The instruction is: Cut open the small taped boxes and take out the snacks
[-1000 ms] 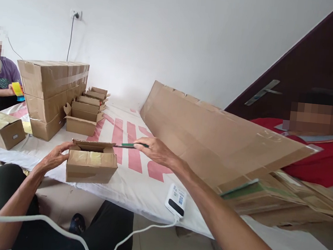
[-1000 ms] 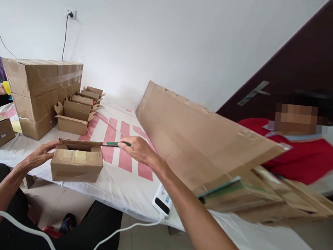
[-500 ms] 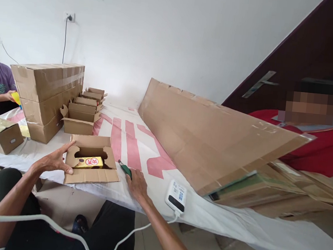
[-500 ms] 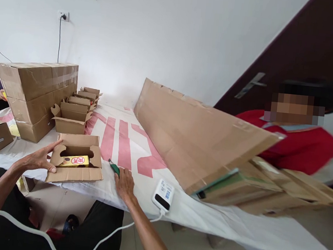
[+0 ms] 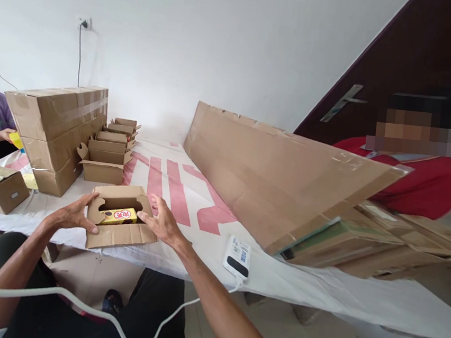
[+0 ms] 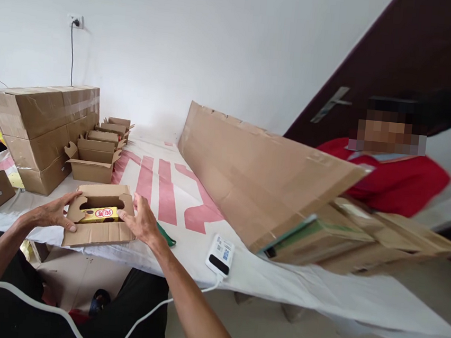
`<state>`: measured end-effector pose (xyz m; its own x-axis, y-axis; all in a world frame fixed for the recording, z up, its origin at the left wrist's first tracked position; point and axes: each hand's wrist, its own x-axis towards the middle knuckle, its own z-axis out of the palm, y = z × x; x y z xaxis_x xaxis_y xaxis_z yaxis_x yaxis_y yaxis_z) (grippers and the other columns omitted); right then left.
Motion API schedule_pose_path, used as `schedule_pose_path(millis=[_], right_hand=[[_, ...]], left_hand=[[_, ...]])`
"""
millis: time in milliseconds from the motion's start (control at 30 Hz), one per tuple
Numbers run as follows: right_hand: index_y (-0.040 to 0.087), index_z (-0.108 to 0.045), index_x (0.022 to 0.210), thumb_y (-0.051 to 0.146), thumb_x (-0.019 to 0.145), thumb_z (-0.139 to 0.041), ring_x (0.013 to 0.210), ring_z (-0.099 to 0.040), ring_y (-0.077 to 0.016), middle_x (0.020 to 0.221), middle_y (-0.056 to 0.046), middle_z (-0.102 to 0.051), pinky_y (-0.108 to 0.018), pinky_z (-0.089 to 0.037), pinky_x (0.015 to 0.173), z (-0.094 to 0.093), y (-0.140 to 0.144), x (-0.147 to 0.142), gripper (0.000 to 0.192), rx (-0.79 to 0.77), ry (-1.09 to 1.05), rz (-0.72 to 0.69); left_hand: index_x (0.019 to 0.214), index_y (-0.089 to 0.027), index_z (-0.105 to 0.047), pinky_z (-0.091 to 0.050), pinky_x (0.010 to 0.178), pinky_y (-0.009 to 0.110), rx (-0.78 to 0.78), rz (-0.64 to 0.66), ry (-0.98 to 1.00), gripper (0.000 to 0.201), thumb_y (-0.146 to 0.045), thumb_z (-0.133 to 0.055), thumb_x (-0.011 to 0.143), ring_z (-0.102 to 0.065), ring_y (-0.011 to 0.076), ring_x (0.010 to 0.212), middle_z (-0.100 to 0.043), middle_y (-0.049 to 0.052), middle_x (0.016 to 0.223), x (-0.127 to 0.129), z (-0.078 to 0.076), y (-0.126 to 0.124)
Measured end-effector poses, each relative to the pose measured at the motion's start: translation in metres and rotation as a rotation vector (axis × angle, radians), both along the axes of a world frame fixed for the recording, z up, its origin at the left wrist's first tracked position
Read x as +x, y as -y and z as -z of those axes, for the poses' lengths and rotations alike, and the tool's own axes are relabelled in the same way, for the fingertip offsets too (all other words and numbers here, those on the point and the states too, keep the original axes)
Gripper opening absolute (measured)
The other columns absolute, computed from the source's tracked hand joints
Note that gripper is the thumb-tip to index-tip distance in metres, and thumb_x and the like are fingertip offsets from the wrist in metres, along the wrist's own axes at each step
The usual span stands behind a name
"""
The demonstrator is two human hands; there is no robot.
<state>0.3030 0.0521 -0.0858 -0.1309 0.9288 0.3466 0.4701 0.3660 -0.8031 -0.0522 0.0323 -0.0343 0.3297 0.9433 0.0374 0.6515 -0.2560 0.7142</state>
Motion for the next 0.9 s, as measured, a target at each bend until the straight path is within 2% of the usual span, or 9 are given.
schedule_pose_path(millis=[100, 200, 300, 433, 567, 667, 733, 800, 900], right_hand=[[0.025, -0.053, 0.155, 0.043, 0.08, -0.084, 0.135, -0.065, -0.0324, 0.151, -0.015, -0.064, -0.049, -0.055, 0.113, -0.01, 0.001, -0.013, 0.083, -0.064, 0.066, -0.053], [0.024, -0.056, 0.152, 0.038, 0.081, -0.08, 0.136, -0.065, -0.0329, 0.15, -0.015, -0.066, -0.051, -0.053, 0.116, -0.009, 0.0, -0.015, 0.076, -0.073, 0.119, -0.027], [0.023, -0.058, 0.15, 0.035, 0.088, -0.073, 0.138, -0.064, -0.0322, 0.15, -0.014, -0.067, -0.051, -0.051, 0.119, -0.003, 0.001, -0.013, 0.065, -0.009, 0.144, 0.024], [0.022, -0.06, 0.146, 0.033, 0.1, -0.053, 0.132, -0.069, -0.0294, 0.14, -0.014, -0.073, -0.047, -0.054, 0.115, 0.003, 0.006, -0.009, 0.047, 0.043, 0.125, 0.04], [0.019, -0.056, 0.149, 0.029, 0.099, -0.048, 0.131, -0.069, -0.0298, 0.143, -0.017, -0.071, -0.046, -0.054, 0.113, 0.006, 0.009, -0.009, 0.052, 0.066, 0.045, 0.133], [0.016, -0.046, 0.157, 0.032, 0.097, -0.047, 0.103, -0.075, -0.0286, 0.13, -0.017, -0.075, -0.046, -0.06, 0.099, 0.008, 0.012, -0.009, 0.062, 0.033, -0.018, 0.172], [0.016, -0.042, 0.16, 0.035, 0.096, -0.049, 0.086, -0.071, -0.0254, 0.12, -0.014, -0.076, -0.044, -0.061, 0.089, 0.009, 0.015, -0.008, 0.067, 0.019, -0.058, 0.188], [0.018, -0.044, 0.158, 0.035, 0.094, -0.053, 0.095, -0.071, -0.0261, 0.123, -0.014, -0.073, -0.045, -0.061, 0.093, 0.01, 0.017, -0.006, 0.067, 0.091, -0.087, 0.219], [0.023, -0.059, 0.145, 0.034, 0.092, -0.058, 0.133, -0.061, -0.0339, 0.144, -0.017, -0.065, -0.056, -0.051, 0.115, 0.01, 0.021, 0.0, 0.054, 0.266, -0.013, 0.264]], left_hand=[[0.165, -0.024, -0.05, -0.053, 0.118, 0.055, -0.005, -0.034, -0.025, 0.121, -0.071, -0.093, 0.061, -0.059, 0.0439, 0.144, -0.06, 0.017, 0.157, 0.005, -0.006, 0.004], [0.164, -0.023, -0.05, -0.055, 0.115, 0.055, 0.008, -0.089, -0.06, 0.113, -0.073, -0.085, 0.07, -0.063, 0.0431, 0.139, -0.062, 0.017, 0.151, 0.013, -0.008, 0.007], [0.162, -0.022, -0.051, -0.054, 0.116, 0.054, 0.06, -0.122, -0.095, 0.105, -0.071, -0.081, 0.074, -0.065, 0.0413, 0.134, -0.062, 0.017, 0.148, 0.023, -0.005, 0.01], [0.159, -0.023, -0.053, -0.055, 0.114, 0.057, 0.152, -0.198, -0.117, 0.092, -0.059, -0.077, 0.079, -0.065, 0.0412, 0.133, -0.058, 0.017, 0.156, 0.031, 0.003, 0.014], [0.16, -0.023, -0.053, -0.057, 0.113, 0.056, 0.34, -0.251, -0.036, 0.072, -0.048, -0.059, 0.092, -0.056, 0.0393, 0.147, -0.048, 0.018, 0.168, 0.031, 0.001, 0.024], [0.154, -0.025, -0.06, -0.05, 0.122, 0.057, 0.506, -0.271, -0.026, 0.06, -0.035, -0.049, 0.096, -0.052, 0.036, 0.152, -0.048, 0.013, 0.169, 0.028, -0.01, 0.032], [0.142, -0.027, -0.071, -0.041, 0.13, 0.059, 0.565, -0.255, -0.085, 0.052, -0.03, -0.048, 0.095, -0.052, 0.035, 0.151, -0.059, 0.01, 0.16, 0.025, -0.018, 0.036], [0.121, -0.028, -0.08, -0.035, 0.134, 0.061, 0.564, -0.222, -0.153, 0.04, -0.03, -0.049, 0.096, -0.055, 0.0345, 0.146, -0.071, 0.008, 0.142, 0.023, -0.022, 0.04], [0.093, -0.029, -0.08, -0.037, 0.131, 0.064, 0.475, -0.233, -0.231, 0.032, -0.046, -0.054, 0.099, -0.055, 0.038, 0.145, -0.078, 0.008, 0.126, 0.021, -0.02, 0.046]])
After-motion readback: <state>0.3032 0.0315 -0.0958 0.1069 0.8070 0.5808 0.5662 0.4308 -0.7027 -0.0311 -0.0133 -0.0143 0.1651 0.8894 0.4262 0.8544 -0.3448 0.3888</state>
